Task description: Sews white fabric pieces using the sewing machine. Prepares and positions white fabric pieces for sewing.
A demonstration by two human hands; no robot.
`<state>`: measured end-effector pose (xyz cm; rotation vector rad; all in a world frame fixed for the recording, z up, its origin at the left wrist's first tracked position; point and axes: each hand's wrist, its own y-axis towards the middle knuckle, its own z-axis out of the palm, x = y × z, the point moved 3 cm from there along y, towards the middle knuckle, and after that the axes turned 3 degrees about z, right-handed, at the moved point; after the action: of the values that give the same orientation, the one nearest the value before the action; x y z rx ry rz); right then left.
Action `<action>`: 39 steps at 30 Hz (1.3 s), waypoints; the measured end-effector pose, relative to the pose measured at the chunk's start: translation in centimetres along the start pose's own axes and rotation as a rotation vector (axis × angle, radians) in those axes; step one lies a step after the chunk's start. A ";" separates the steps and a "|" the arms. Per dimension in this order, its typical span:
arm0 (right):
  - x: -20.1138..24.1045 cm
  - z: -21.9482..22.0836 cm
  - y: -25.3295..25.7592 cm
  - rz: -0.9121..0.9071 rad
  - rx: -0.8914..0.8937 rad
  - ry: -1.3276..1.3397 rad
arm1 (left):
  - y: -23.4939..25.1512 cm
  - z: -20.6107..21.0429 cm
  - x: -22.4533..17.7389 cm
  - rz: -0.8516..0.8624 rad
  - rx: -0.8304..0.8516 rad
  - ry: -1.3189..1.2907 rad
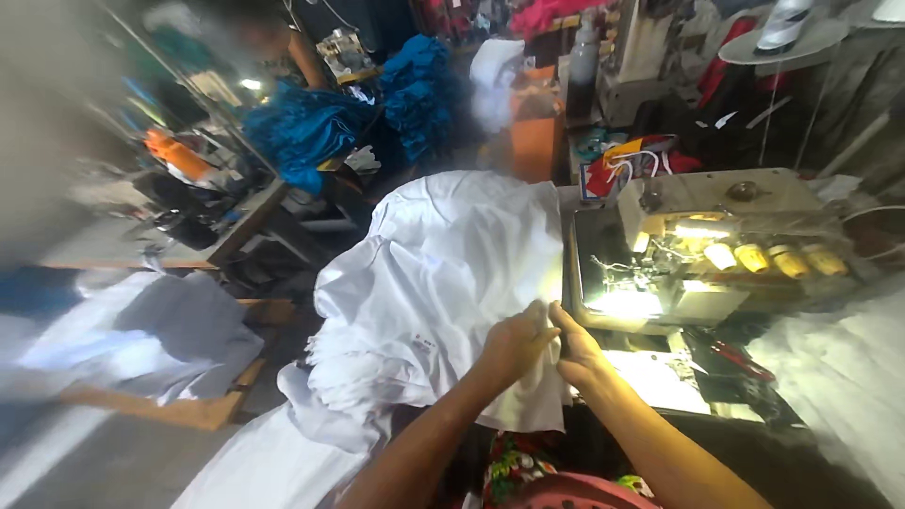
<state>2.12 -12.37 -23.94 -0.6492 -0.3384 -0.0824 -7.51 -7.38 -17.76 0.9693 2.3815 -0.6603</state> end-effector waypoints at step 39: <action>-1.4 -0.1 -1.6 -0.075 -0.098 -0.209 | -1.3 0.6 2.1 0.148 -0.294 -0.167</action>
<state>0.50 -13.75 -23.53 -0.7440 -0.5633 -0.1039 -9.64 -7.52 -19.15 0.9127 2.1585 -0.3110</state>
